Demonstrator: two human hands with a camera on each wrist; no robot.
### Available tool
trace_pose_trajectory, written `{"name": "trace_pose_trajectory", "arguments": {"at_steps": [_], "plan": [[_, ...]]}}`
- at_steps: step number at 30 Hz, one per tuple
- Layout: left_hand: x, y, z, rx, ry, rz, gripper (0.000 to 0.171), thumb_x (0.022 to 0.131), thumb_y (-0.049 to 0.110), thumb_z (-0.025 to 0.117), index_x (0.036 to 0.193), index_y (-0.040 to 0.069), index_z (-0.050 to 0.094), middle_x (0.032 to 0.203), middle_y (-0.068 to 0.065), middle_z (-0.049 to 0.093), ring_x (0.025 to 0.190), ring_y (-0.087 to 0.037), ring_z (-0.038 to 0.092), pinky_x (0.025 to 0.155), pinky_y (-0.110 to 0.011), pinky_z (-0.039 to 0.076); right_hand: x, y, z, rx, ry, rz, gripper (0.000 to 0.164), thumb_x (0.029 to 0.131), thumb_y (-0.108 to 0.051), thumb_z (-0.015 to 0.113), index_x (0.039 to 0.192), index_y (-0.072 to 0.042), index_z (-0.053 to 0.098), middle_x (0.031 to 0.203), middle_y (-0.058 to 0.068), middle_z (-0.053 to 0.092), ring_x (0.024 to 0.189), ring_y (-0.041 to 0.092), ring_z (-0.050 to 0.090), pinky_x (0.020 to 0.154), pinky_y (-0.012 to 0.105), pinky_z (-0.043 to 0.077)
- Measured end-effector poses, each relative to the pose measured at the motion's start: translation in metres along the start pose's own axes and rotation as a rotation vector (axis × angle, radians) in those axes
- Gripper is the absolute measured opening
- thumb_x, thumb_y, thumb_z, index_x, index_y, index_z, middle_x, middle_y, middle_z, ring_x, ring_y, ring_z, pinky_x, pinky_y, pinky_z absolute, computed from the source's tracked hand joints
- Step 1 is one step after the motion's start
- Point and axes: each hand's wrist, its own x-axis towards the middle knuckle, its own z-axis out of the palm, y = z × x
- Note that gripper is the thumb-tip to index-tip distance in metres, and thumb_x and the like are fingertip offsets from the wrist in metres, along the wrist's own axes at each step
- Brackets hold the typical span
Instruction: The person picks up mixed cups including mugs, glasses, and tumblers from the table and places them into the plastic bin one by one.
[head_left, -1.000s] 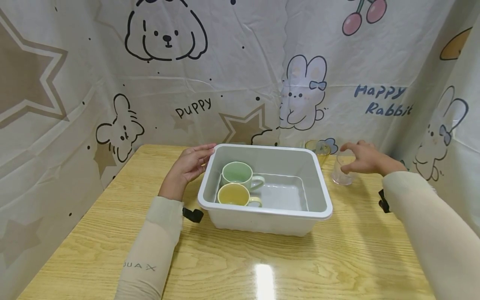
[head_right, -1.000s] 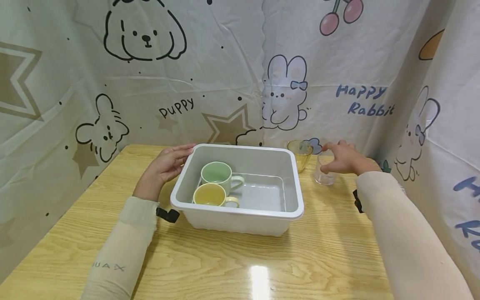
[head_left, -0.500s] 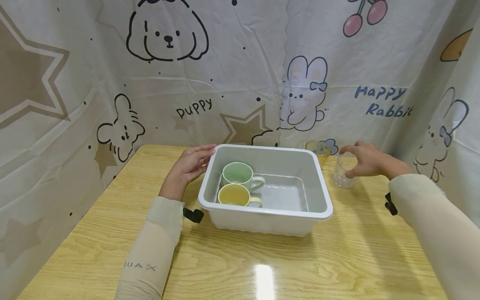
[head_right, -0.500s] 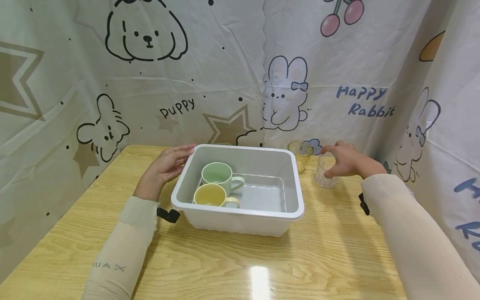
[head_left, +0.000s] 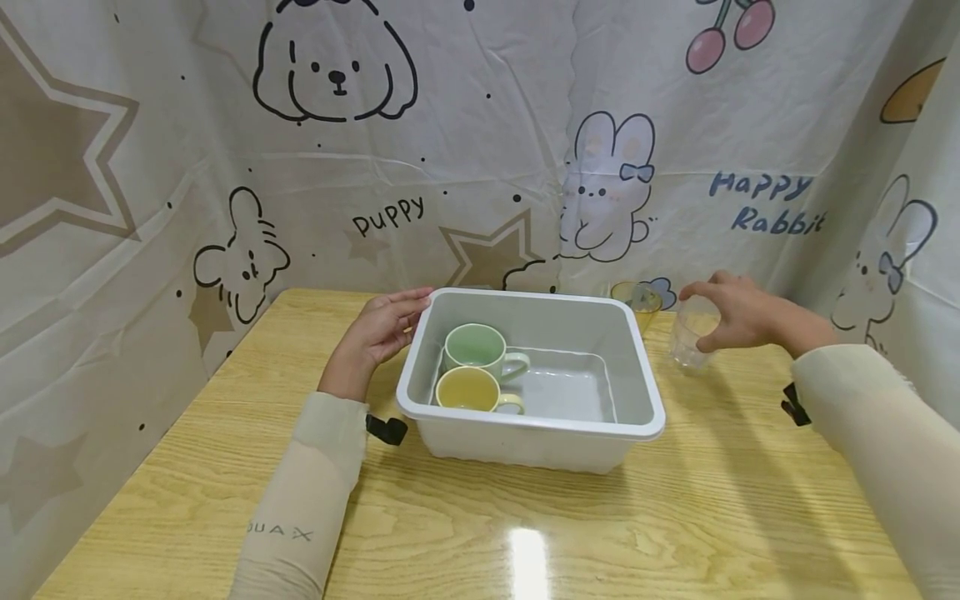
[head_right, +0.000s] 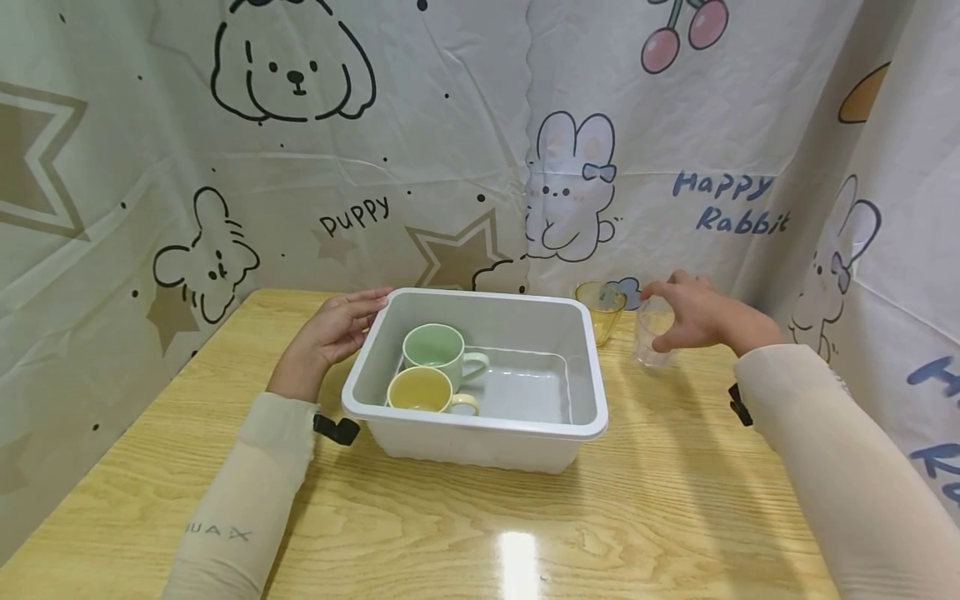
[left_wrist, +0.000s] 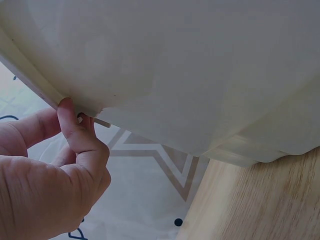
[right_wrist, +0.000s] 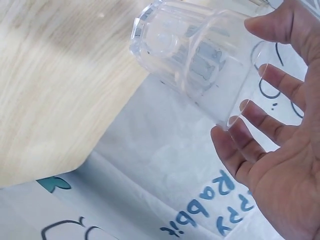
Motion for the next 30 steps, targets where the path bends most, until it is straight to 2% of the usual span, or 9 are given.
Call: {"name": "trace_pose_trajectory", "arguments": {"at_steps": [13,25,30], "plan": [[0.000,0.000,0.000,-0.017,0.000,0.002,0.030,0.102,0.003,0.062,0.131,0.001,0.061,0.105,-0.003,0.069,0.089,-0.011,0.064,0.073,-0.021,0.059,-0.003,-0.015,-0.023,-0.045,0.037,-0.036,0.074,0.076,-0.030,0.086,0.139,-0.011,0.053,0.135,0.029,0.043,0.115,0.048,0.039,0.084,0.065,0.046],[0.001,-0.001,0.001,-0.020,-0.001,0.003,0.036,0.102,0.003,0.062,0.137,-0.002,0.057,0.106,-0.004,0.069,0.090,-0.012,0.065,0.074,-0.021,0.059,-0.006,-0.033,-0.050,-0.066,0.033,-0.021,0.075,0.076,-0.027,0.085,0.141,-0.013,0.051,0.137,0.029,0.040,0.119,0.050,0.035,0.085,0.071,0.046],[0.001,-0.001,0.001,-0.012,0.010,-0.002,0.036,0.102,0.004,0.062,0.137,-0.001,0.057,0.105,-0.003,0.069,0.090,-0.012,0.065,0.074,-0.021,0.059,-0.008,-0.041,-0.061,-0.081,0.034,-0.035,0.075,0.077,-0.029,0.085,0.142,-0.013,0.052,0.137,0.028,0.041,0.117,0.049,0.037,0.084,0.069,0.048]]}}
